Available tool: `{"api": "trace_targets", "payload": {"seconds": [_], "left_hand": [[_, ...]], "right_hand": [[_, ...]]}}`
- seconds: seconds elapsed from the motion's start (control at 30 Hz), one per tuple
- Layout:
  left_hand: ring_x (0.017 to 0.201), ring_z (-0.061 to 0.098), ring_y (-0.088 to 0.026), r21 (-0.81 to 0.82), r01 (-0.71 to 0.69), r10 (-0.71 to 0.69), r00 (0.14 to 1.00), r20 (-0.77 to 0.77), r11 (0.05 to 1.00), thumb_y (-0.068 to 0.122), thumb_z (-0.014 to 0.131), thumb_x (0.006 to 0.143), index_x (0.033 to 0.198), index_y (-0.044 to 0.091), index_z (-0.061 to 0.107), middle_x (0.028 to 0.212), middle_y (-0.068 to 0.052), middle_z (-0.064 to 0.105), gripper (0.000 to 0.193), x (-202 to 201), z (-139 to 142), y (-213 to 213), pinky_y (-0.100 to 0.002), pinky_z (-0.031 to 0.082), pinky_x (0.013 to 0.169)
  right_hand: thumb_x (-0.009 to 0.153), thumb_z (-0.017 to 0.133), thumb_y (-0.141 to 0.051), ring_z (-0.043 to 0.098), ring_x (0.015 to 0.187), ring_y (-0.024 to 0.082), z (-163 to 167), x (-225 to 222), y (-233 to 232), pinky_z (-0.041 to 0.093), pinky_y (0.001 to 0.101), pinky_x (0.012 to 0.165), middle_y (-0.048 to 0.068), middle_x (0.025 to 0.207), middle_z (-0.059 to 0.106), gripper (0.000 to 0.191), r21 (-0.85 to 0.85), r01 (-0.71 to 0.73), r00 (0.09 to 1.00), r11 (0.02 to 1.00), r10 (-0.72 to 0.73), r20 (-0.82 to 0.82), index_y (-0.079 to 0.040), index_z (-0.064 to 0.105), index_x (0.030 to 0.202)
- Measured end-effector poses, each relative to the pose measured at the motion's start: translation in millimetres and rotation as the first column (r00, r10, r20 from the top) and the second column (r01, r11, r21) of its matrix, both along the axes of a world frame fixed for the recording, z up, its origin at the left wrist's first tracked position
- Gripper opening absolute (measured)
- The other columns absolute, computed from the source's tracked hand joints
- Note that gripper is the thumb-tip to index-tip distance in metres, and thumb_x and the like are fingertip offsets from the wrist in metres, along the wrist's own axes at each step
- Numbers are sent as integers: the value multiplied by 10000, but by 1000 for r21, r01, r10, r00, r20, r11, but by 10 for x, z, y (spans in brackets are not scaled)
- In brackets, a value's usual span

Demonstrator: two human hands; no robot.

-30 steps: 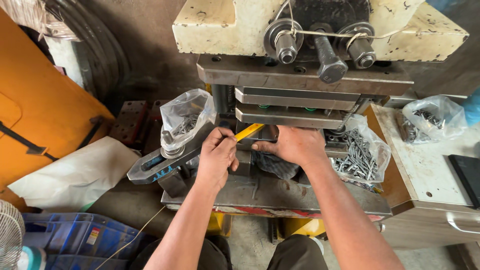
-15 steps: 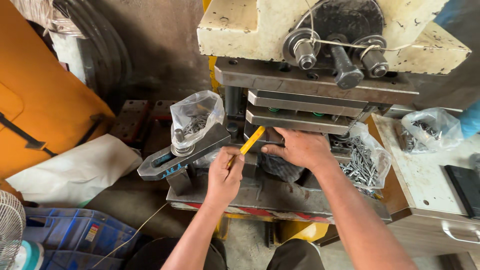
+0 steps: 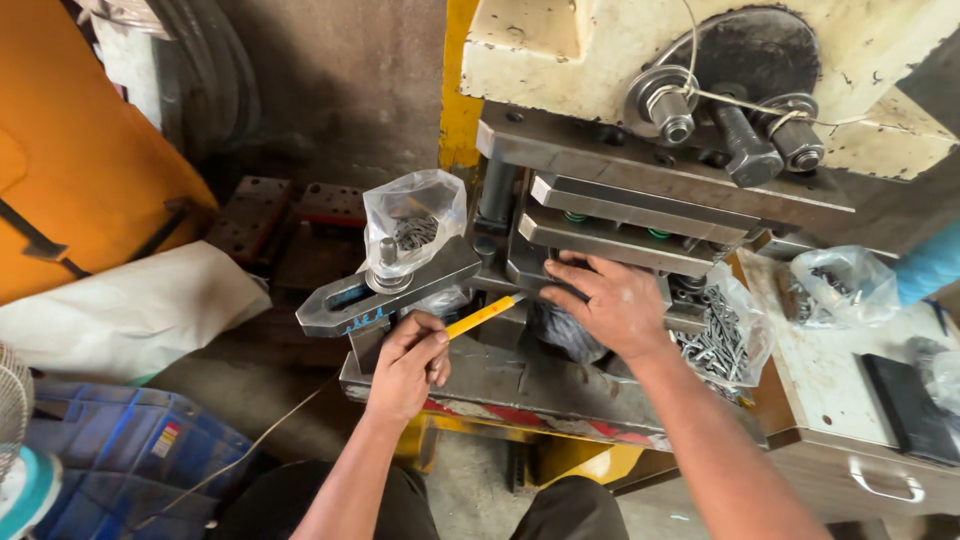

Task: The person operates a power press machine, repeatedly inserting small metal pieces into the die and activating the press to shape them. They use a yellow tool to assist with placement and retrieval of the parts.

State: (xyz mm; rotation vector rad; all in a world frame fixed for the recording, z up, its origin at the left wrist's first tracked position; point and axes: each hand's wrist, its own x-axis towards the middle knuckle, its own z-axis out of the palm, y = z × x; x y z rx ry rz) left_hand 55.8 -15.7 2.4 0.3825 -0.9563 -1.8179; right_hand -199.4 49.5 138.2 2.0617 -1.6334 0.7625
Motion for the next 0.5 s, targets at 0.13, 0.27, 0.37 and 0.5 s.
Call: {"api": "trace_targets", "payload": {"seconds": [0.13, 0.27, 0.37, 0.5], "left_hand": [[524, 446, -94, -74, 19, -16, 999, 50, 997, 29, 604, 966, 970, 30, 573, 650, -13, 490, 30, 69, -45, -24, -270, 404, 489], [524, 446, -83, -51, 14, -10, 996, 90, 999, 23, 608, 970, 960, 37, 573, 657, 2, 487, 40, 146, -48, -21, -259, 407, 486], [537, 462, -79, -54, 32, -26, 994, 110, 998, 29, 608, 977, 963, 42, 579, 666, 4, 499, 35, 156, -26, -37, -252, 410, 489], [547, 478, -77, -43, 51, -45, 991, 127, 998, 43, 607, 978, 964, 45, 582, 675, 6, 509, 28, 185, -21, -72, -247, 414, 490]], "right_hand": [[826, 839, -208, 652, 951, 229, -142, 235, -23, 471, 420, 821, -21, 962, 718, 133, -276, -47, 999, 960, 43, -19, -141, 778, 923], [869, 838, -140, 633, 970, 232, -220, 391, -16, 433, 412, 851, -1, 954, 695, 111, -356, -24, 1000, 934, 18, -21, -116, 770, 953], [856, 843, -136, 641, 942, 238, -240, 434, 12, 445, 419, 869, 9, 935, 703, 121, -360, 52, 999, 931, -48, 21, -107, 767, 946], [873, 846, -141, 663, 926, 244, -286, 465, 5, 458, 405, 887, 23, 943, 714, 138, -381, 82, 990, 921, -31, 138, -92, 750, 960]]}}
